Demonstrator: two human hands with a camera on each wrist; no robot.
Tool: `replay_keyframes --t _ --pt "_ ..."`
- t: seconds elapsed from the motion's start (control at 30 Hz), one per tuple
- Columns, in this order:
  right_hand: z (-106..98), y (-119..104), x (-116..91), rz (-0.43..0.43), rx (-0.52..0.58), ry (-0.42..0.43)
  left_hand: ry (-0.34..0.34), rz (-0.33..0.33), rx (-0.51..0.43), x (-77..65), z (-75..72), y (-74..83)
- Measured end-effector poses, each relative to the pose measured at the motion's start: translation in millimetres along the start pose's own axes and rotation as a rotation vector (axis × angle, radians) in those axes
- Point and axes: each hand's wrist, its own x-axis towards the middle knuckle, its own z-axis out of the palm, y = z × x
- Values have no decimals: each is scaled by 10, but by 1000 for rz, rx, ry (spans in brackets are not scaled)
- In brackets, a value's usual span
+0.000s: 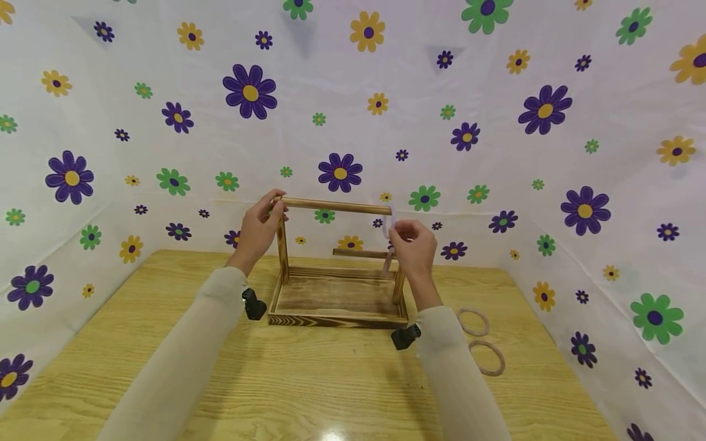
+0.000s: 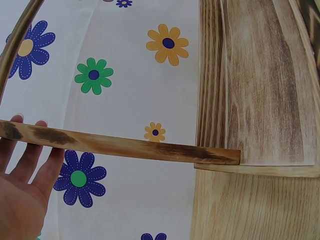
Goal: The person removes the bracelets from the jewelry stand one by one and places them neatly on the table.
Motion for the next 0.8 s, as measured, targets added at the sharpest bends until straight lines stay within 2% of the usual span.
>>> replay_keyframes --t 0.3,0.57,0.8 --pt "-30 62 33 7 -14 23 -1 1 -1 2 -2 -12" --pt "-28 394 170 16 7 48 8 -9 -12 8 11 -15" --pt "-63 442 160 0 -7 48 5 -23 -17 15 26 -11"
